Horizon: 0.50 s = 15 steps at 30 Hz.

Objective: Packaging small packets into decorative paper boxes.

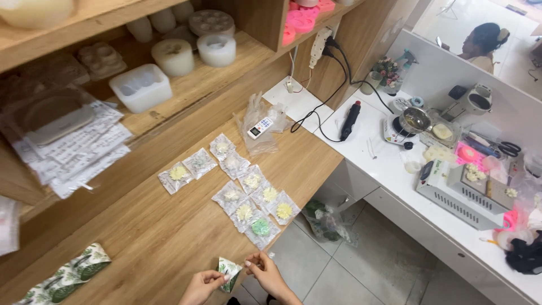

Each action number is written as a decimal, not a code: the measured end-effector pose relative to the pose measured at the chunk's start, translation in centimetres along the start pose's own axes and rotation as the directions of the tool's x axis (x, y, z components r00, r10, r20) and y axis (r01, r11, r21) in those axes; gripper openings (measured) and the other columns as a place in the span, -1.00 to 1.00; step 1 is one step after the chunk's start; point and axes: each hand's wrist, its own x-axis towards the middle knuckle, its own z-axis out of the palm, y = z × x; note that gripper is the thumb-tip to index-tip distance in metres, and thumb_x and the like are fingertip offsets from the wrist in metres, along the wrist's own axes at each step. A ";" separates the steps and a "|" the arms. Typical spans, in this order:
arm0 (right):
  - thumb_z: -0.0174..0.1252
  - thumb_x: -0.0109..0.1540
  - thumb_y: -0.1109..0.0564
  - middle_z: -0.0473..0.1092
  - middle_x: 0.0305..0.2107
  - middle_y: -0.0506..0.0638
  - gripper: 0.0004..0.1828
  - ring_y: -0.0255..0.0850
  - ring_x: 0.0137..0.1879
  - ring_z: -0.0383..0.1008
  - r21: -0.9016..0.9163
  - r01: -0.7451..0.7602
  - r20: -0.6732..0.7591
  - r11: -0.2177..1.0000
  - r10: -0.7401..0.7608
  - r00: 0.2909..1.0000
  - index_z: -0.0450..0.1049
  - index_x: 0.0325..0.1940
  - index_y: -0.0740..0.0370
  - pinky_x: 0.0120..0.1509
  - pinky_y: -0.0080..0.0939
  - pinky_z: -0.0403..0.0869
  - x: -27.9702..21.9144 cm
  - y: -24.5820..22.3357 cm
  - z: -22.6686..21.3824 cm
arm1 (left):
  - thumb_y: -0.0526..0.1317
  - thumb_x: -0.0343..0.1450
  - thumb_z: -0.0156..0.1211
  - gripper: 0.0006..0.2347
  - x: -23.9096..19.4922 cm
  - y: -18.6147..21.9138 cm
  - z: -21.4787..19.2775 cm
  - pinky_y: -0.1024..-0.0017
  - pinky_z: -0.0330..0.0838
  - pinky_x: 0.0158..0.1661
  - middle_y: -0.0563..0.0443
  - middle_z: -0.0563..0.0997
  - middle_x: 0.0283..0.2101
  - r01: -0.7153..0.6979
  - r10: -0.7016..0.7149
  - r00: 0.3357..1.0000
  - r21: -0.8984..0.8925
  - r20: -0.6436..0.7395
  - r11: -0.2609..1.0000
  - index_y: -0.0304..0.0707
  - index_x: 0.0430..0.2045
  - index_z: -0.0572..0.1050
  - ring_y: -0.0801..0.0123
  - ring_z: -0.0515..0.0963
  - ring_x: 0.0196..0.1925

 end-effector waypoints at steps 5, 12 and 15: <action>0.23 0.26 0.10 0.46 -0.08 -0.02 -0.63 -0.23 -0.03 0.52 -0.315 0.185 -0.080 0.931 -0.220 0.972 0.37 0.11 0.20 0.01 -0.22 0.52 -3.5 -7.1 -1.2 | -0.18 0.40 0.33 -0.76 0.2 2.3 6.5 0.59 0.19 -0.48 0.22 0.49 -0.57 -0.074 0.018 0.990 -0.408 -0.138 0.910 -0.42 -0.22 0.69 0.67 0.36 -0.57; 0.27 0.25 0.07 0.33 0.07 0.01 -0.51 -0.16 0.21 0.42 -0.517 0.267 -0.042 0.813 -0.336 0.941 0.32 0.24 0.12 0.17 -0.06 0.47 -7.1 -12.5 -2.7 | 0.09 0.51 -0.07 -0.65 -5.5 13.3 12.7 0.59 0.03 -0.65 0.27 0.18 -0.70 0.123 0.180 0.973 -0.984 0.146 0.132 -0.06 0.01 0.49 0.64 0.07 -0.78; 0.27 0.23 0.13 0.39 0.04 0.10 -0.53 -0.05 0.17 0.45 -0.532 0.536 0.069 0.655 -0.597 0.799 0.38 0.20 0.21 0.17 -0.01 0.45 -6.9 -14.2 -1.8 | 0.20 0.49 -0.13 -0.57 -9.3 17.2 12.9 0.59 0.05 -0.63 0.21 0.26 -0.66 0.007 0.201 0.979 -0.994 0.029 0.110 -0.01 0.05 0.45 0.60 0.09 -0.80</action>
